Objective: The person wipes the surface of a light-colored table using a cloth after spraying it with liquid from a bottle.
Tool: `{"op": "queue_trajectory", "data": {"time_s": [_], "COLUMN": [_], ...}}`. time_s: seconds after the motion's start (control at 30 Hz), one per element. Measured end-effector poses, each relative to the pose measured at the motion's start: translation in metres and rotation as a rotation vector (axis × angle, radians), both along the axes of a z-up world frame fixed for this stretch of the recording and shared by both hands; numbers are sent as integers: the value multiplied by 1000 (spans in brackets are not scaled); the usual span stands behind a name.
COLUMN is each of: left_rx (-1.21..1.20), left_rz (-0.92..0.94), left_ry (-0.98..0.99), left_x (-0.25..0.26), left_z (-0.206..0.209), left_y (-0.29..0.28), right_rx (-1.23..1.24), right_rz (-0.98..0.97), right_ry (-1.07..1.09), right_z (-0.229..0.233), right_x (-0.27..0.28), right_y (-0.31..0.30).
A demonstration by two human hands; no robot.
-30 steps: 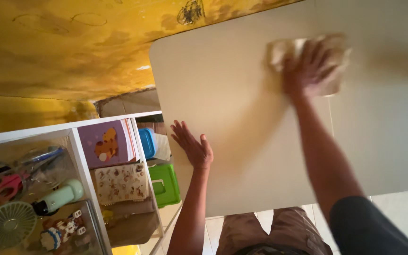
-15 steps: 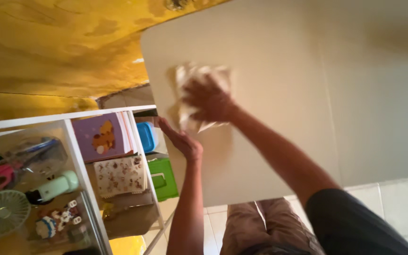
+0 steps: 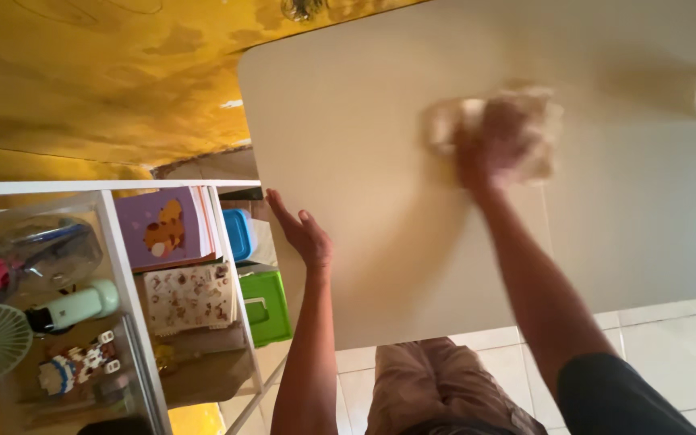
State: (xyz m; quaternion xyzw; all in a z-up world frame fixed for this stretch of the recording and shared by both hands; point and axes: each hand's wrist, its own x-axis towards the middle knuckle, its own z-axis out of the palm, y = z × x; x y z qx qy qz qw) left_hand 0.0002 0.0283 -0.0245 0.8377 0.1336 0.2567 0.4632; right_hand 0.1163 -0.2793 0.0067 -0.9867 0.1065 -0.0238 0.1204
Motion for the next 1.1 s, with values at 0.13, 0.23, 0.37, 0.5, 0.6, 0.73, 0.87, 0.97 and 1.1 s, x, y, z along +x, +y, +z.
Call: {"op": "queue_trajectory", "data": {"time_s": [0.13, 0.23, 0.37, 0.5, 0.6, 0.73, 0.87, 0.97, 1.1], "left_rx": [-75, -130, -111, 240, 261, 396, 398, 346, 195], "left_rz": [5, 6, 136, 91, -95, -195, -151, -151, -174], "left_ry": [13, 29, 134, 236, 288, 288, 266, 243, 116], "left_x": [-4, -4, -30, -53, -53, -53, -54, -56, -57], "left_z": [-1, 15, 46, 39, 14, -6, -7, 1, 9], "left_y": [13, 22, 21, 29, 33, 27, 21, 20, 24], "right_rx": [-42, -47, -9, 50, -63, -65, -166, -191, -167], "right_rz": [302, 620, 1026, 1091, 925, 441, 209, 30, 77], "right_ry": [-14, -28, -56, -162, 260, -261, -251, -194, -95], "right_z": [-1, 9, -1, -3, 20, 12, -17, -20, -9], "right_x": [7, -8, -54, -74, -74, -81, -81, -66, -34], "right_y": [145, 235, 257, 189, 115, -17, -108, -101, 8]}}
